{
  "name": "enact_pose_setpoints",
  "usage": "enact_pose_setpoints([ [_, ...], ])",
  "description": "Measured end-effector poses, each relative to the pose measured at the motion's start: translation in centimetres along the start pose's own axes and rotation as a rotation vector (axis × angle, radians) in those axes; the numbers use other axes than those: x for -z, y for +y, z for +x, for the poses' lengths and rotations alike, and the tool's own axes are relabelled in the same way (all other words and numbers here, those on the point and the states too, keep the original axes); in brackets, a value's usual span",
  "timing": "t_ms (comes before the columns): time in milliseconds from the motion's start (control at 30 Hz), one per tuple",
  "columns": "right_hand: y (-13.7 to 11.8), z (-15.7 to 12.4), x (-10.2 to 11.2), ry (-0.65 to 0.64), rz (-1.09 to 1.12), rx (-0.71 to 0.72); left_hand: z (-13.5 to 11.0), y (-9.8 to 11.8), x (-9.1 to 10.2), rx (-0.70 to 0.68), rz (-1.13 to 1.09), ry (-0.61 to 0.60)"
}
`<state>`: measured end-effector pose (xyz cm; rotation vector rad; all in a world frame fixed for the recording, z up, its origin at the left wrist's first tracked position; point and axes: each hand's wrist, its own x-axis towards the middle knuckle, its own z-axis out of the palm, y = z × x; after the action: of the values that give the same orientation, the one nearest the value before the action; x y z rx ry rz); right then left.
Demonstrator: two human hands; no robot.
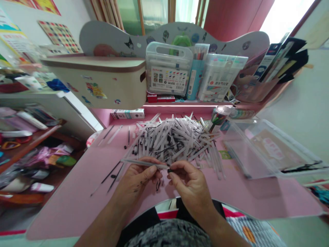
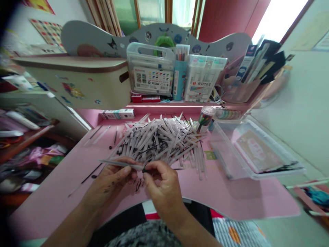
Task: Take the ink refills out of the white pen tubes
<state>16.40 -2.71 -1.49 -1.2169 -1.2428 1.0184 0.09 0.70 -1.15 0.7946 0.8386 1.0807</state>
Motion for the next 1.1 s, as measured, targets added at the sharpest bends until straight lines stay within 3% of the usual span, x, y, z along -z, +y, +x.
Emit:
enact_pose_setpoints([
  [867,-0.1,0.6,-0.2,-0.023,-0.062,0.021,0.0,-0.2,0.5,0.028,0.010,0.017],
  [1100,-0.3,0.5,0.1,-0.088,-0.152,0.054,-0.1,-0.5,1.1,-0.054,0.127,-0.003],
])
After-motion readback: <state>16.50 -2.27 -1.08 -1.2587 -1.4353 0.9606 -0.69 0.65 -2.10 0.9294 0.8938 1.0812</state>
